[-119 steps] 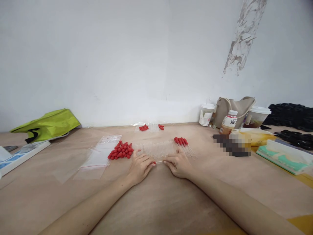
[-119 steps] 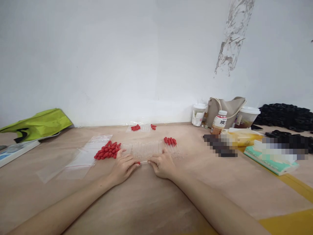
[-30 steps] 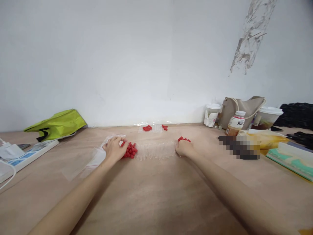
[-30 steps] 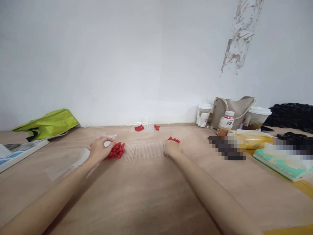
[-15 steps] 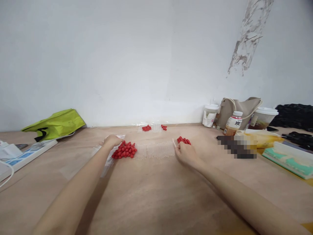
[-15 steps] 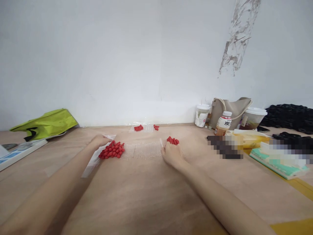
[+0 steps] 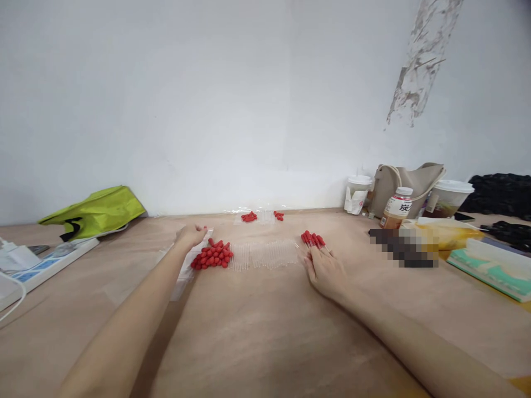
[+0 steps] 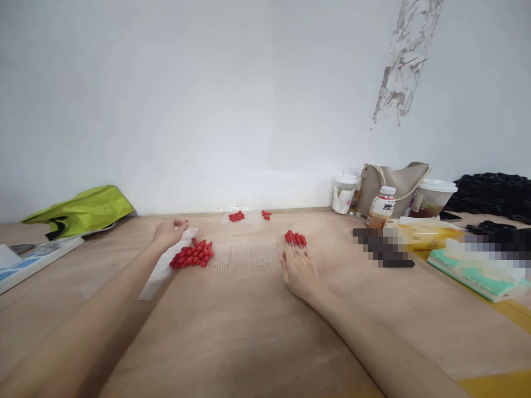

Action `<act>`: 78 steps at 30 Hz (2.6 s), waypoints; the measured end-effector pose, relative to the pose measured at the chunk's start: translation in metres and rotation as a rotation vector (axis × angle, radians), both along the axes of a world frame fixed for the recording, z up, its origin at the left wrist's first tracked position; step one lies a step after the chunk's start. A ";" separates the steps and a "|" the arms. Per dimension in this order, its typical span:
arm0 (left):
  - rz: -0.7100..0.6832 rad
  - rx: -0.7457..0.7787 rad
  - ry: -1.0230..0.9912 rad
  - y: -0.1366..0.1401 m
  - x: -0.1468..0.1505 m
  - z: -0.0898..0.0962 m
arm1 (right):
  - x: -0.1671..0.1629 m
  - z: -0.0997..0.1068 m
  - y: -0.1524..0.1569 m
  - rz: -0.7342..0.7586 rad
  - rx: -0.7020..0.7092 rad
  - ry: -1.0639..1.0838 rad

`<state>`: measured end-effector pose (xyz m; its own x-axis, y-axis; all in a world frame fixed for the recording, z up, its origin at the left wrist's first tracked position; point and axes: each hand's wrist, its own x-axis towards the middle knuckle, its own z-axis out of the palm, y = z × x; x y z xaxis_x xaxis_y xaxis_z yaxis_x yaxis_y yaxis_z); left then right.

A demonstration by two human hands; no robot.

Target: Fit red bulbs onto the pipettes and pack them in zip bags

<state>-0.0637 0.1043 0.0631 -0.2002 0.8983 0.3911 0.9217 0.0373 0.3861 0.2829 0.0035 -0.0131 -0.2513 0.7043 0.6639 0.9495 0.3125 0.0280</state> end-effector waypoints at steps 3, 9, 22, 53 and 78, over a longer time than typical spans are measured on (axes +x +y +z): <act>-0.109 0.163 0.026 -0.032 0.021 -0.003 | 0.001 -0.006 0.002 0.122 -0.078 0.023; -0.776 0.129 0.002 -0.111 0.082 -0.049 | -0.008 -0.016 -0.001 0.386 -0.156 0.161; -0.806 0.175 0.055 -0.119 0.096 -0.068 | -0.029 -0.002 -0.023 0.522 -0.207 0.167; -0.924 0.168 0.194 -0.124 0.103 -0.064 | -0.038 -0.004 -0.024 0.530 -0.103 0.009; -0.765 0.188 0.093 -0.122 0.090 -0.068 | -0.007 0.028 0.010 -0.101 -0.206 0.168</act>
<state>0.0267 -0.0181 -0.0050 0.4866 0.6906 0.5350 0.6941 -0.6775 0.2432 0.2757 0.0135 0.0151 -0.0719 0.8444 0.5308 0.9620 0.1991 -0.1866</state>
